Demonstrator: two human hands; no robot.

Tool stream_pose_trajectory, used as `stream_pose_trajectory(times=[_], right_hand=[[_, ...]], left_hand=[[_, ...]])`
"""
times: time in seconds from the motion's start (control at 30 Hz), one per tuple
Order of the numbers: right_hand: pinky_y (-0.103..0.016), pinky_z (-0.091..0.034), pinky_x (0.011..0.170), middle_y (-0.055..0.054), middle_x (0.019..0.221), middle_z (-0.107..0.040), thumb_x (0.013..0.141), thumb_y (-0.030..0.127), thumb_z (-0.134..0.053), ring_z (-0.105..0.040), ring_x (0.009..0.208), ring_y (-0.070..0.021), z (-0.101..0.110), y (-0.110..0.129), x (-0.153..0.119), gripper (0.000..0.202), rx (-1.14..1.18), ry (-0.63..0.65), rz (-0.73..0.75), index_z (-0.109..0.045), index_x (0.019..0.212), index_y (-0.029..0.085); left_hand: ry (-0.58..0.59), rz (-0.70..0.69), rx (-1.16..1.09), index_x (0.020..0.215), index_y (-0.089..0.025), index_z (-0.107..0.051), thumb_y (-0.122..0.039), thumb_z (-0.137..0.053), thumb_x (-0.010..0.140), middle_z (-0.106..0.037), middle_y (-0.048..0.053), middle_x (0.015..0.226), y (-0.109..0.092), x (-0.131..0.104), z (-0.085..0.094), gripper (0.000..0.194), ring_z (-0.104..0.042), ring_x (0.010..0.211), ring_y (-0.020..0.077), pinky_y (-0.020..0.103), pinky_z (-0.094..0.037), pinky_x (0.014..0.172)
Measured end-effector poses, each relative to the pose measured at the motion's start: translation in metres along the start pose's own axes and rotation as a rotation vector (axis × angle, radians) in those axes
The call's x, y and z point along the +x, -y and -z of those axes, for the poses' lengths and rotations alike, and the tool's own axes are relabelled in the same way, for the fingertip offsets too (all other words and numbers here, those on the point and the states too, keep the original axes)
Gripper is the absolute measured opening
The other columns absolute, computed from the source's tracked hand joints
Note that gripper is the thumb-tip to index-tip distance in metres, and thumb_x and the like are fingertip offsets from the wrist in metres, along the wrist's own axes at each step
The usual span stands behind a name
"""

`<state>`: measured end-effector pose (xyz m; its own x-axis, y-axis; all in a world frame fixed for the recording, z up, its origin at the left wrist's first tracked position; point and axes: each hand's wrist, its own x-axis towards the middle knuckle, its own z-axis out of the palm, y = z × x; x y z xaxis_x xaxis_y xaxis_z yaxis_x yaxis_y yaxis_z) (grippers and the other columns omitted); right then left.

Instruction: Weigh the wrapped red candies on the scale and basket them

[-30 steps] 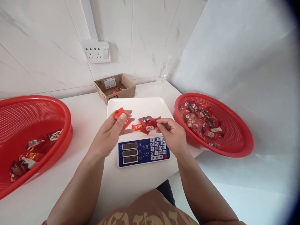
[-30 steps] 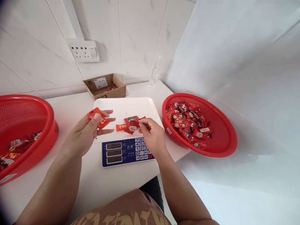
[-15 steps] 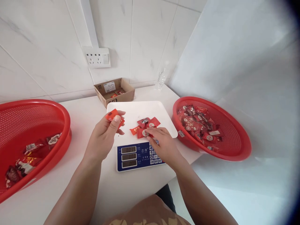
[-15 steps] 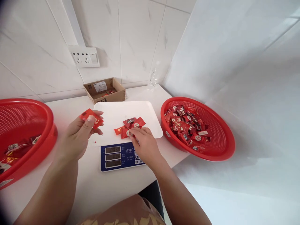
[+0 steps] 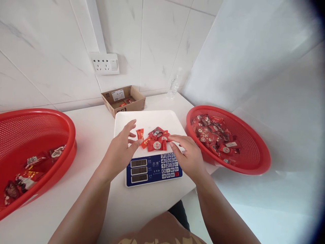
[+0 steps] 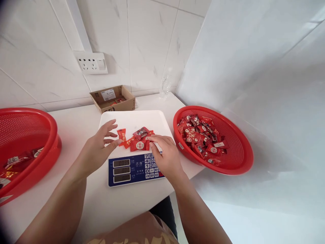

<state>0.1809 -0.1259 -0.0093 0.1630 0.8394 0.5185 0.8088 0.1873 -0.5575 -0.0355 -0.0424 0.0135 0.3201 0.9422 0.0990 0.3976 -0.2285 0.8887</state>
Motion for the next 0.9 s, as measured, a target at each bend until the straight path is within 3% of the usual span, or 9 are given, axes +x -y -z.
stream_pose_trajectory(times=[0.07,0.17,0.33,0.47,0.57,0.67,0.77,0.9], right_hand=[[-0.044,-0.060,0.084,-0.007,0.108,-0.078,0.095,0.025,-0.055,-0.069,0.105,-0.0260,0.001,-0.001,-0.002,0.022,-0.002,0.002,-0.025,-0.074,0.106,0.025],[-0.047,-0.059,0.087,-0.007,0.110,-0.077,0.095,0.028,-0.055,-0.069,0.105,-0.0271,0.007,-0.004,-0.003,0.022,-0.011,-0.027,-0.055,-0.073,0.107,0.026],[-0.054,-0.051,0.099,-0.010,0.116,-0.075,0.094,0.033,-0.054,-0.066,0.114,-0.0317,0.033,-0.016,-0.004,0.028,-0.175,-0.168,-0.130,-0.073,0.112,0.024],[-0.053,-0.049,0.102,-0.013,0.129,-0.070,0.091,0.036,-0.055,-0.061,0.122,-0.0344,0.055,-0.032,-0.004,0.038,-0.369,-0.218,-0.286,-0.070,0.122,0.018],[-0.050,-0.051,0.098,-0.014,0.138,-0.064,0.091,0.038,-0.053,-0.059,0.126,-0.0360,0.060,-0.045,-0.005,0.049,-0.452,-0.070,-0.413,-0.063,0.133,0.015],[-0.049,-0.057,0.079,-0.014,0.127,-0.071,0.095,0.042,-0.046,-0.070,0.108,-0.0376,0.054,-0.053,-0.008,0.053,-0.566,0.177,-0.544,-0.057,0.141,0.017],[-0.045,-0.056,0.065,-0.014,0.107,-0.079,0.098,0.043,-0.040,-0.075,0.086,-0.0356,0.048,-0.056,-0.012,0.053,-0.662,0.280,-0.544,-0.054,0.144,0.021],[-0.043,-0.056,0.062,-0.013,0.107,-0.079,0.099,0.044,-0.038,-0.075,0.085,-0.0347,0.046,-0.058,-0.014,0.052,-0.688,0.278,-0.497,-0.054,0.144,0.023]], left_hand=[[-0.008,-0.012,0.069,0.142,-0.031,-0.046,-0.045,-0.064,0.087,-0.060,0.012,0.138,-0.001,-0.001,0.001,0.060,-0.064,0.102,0.0283,0.047,-0.051,0.085],[-0.115,-0.093,0.109,0.139,-0.029,-0.049,-0.047,-0.060,0.090,-0.060,0.011,0.137,-0.004,-0.003,0.005,0.053,-0.063,0.109,0.0295,0.045,-0.053,0.084],[-0.343,-0.280,-0.097,0.138,-0.033,-0.045,-0.039,-0.064,0.091,-0.052,0.008,0.144,-0.009,-0.008,0.010,0.051,-0.059,0.118,0.0254,0.040,-0.054,0.090],[-0.418,-0.355,-0.195,0.136,-0.040,-0.046,-0.033,-0.065,0.093,-0.049,0.003,0.143,-0.015,-0.013,0.010,0.047,-0.056,0.126,0.0224,0.039,-0.050,0.101],[-0.425,-0.375,-0.209,0.134,-0.041,-0.048,-0.033,-0.064,0.093,-0.049,0.002,0.144,-0.019,-0.017,0.007,0.045,-0.052,0.131,0.0237,0.041,-0.046,0.107],[-0.430,-0.379,-0.154,0.136,-0.041,-0.047,-0.036,-0.064,0.093,-0.047,0.003,0.147,-0.019,-0.017,0.009,0.047,-0.050,0.132,0.0260,0.043,-0.046,0.107],[-0.418,-0.365,0.046,0.143,-0.037,-0.041,-0.042,-0.059,0.095,-0.040,0.004,0.153,-0.007,-0.013,0.029,0.051,-0.043,0.138,0.0298,0.048,-0.042,0.111],[-0.437,-0.157,0.395,0.142,-0.037,-0.043,-0.050,-0.064,0.090,-0.031,-0.002,0.161,0.016,-0.011,0.088,0.058,-0.021,0.148,0.0422,0.067,-0.021,0.118]])
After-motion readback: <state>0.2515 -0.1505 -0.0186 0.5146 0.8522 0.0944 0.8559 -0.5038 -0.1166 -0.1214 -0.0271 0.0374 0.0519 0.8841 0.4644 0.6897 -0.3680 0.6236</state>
